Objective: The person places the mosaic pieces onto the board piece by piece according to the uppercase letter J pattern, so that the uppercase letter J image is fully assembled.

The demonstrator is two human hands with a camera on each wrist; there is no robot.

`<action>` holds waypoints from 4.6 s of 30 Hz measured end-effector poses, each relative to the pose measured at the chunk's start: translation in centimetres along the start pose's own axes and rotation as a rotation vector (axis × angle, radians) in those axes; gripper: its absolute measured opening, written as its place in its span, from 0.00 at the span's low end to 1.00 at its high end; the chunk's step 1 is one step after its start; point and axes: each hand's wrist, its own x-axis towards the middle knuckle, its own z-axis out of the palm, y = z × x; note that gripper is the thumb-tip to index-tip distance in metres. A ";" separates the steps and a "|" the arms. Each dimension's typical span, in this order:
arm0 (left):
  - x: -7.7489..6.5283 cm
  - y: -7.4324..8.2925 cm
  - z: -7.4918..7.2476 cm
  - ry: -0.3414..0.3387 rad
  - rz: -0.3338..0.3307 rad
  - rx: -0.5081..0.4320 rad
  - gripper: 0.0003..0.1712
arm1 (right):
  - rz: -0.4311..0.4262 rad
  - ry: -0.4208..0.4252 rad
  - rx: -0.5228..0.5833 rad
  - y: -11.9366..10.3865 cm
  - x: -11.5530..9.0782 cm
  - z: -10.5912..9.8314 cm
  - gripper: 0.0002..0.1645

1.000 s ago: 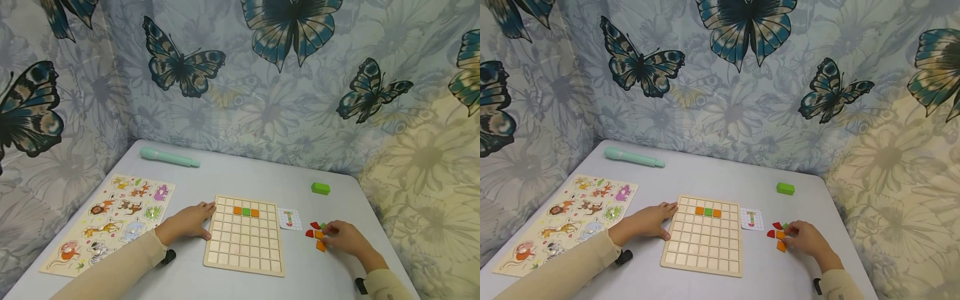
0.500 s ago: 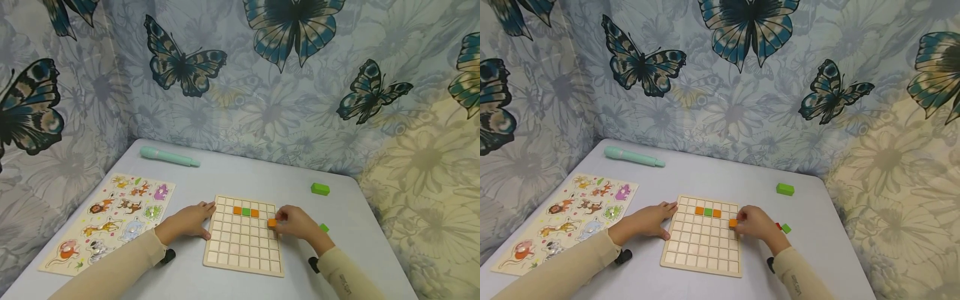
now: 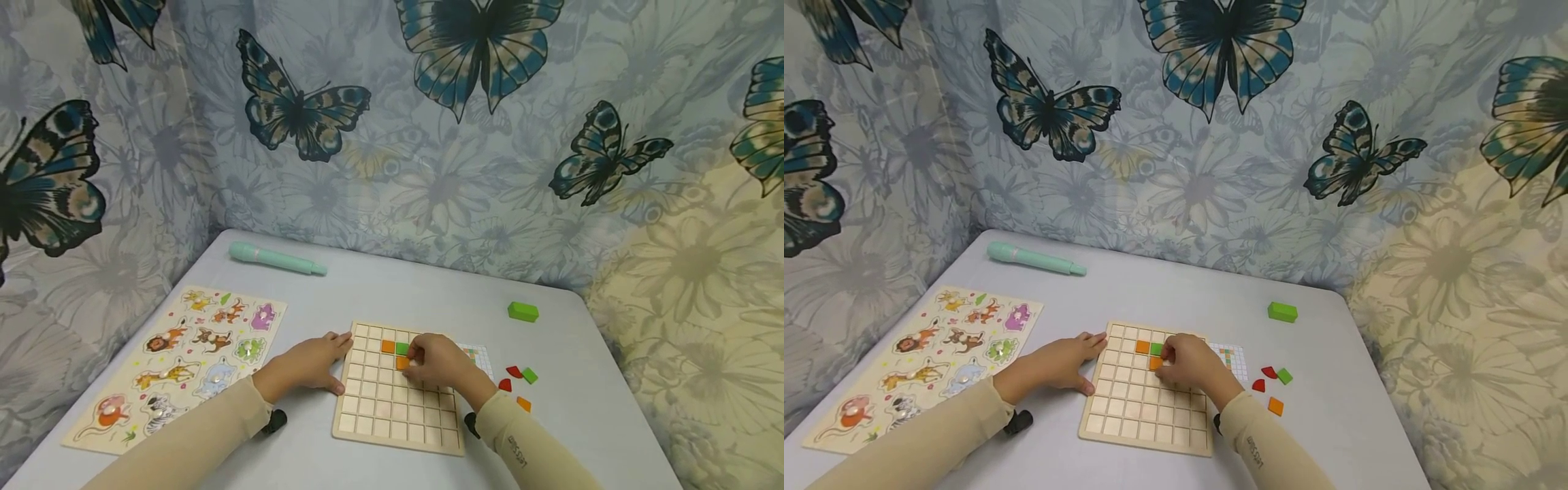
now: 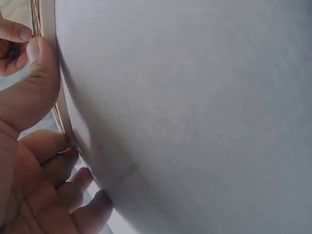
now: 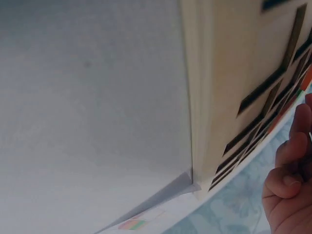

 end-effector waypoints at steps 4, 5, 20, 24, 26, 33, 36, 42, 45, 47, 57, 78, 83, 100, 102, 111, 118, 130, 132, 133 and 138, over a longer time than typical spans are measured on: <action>0.1 -0.1 0.2 0.004 -0.004 0.005 0.57 | -0.012 0.005 0.019 -0.1 0.2 0.1 0.09; 0.1 -0.1 0.2 0.005 -0.003 0.003 0.57 | -0.014 0.005 0.017 -0.1 0.2 0.0 0.09; 0.0 -0.2 0.0 -0.001 0.002 -0.013 0.57 | 0.322 0.167 -0.026 8.0 -6.4 -4.7 0.14; -0.1 -0.4 -0.1 0.004 0.010 0.006 0.57 | 0.504 0.125 -0.066 12.4 -10.1 -6.3 0.26; -0.1 -0.4 -0.2 0.006 0.014 0.004 0.57 | 0.545 0.098 -0.066 13.7 -11.4 -6.8 0.30; 0.0 -0.8 0.1 0.013 0.020 -0.010 0.57 | 0.520 0.096 -0.075 14.6 -12.5 -7.0 0.21; 0.1 -0.8 0.3 0.015 0.018 -0.010 0.58 | 0.503 0.105 -0.091 14.7 -12.4 -7.1 0.17; 0.1 -0.6 0.0 0.011 0.024 -0.016 0.58 | 0.554 0.094 -0.040 14.5 -12.5 -7.8 0.20; 0.1 -0.6 0.0 0.013 0.028 -0.012 0.58 | 0.514 0.110 -0.006 12.7 -11.9 -7.2 0.18; 0.1 -0.5 0.0 0.014 0.026 -0.021 0.58 | 0.446 0.120 -0.004 10.5 -11.0 -6.4 0.15; 0.1 -0.4 0.7 0.007 0.005 -0.017 0.58 | 0.053 0.105 -0.134 0.8 -4.7 -0.5 0.07; 0.1 -0.3 0.3 0.003 0.009 -0.036 0.57 | -0.158 0.151 -0.170 -1.5 -2.3 1.2 0.02; 0.2 -0.4 0.2 0.007 0.008 -0.035 0.58 | -0.099 0.171 -0.152 -0.8 -3.0 0.5 0.05; 0.4 -0.4 0.4 -0.009 -0.001 0.002 0.58 | 0.506 0.074 -0.075 10.9 -16.2 -4.6 0.18; 0.5 -0.5 0.5 -0.009 0.001 0.003 0.58 | 0.481 0.089 -0.090 11.2 -16.3 -4.4 0.15; 0.4 -0.5 0.5 -0.010 -0.004 -0.014 0.58 | 0.473 0.102 -0.073 11.2 -15.6 -4.6 0.10; 0.3 -0.3 0.1 -0.010 -0.001 -0.007 0.58 | 0.417 0.110 -0.010 8.1 -12.6 -4.2 0.13; 0.1 -0.1 0.2 -0.013 -0.008 -0.034 0.57 | -0.028 0.080 -0.098 -0.8 -5.7 0.6 0.09; 0.0 -0.2 0.2 -0.009 -0.005 -0.022 0.57 | -0.094 0.088 -0.117 -1.5 -5.1 1.2 0.09; 0.1 -0.2 0.3 -0.005 -0.003 -0.015 0.57 | -0.112 0.092 -0.125 -1.7 -5.1 1.4 0.10; 0.3 -0.1 0.4 0.002 -0.009 -0.008 0.58 | -0.114 0.095 -0.128 -2.0 -4.9 1.8 0.14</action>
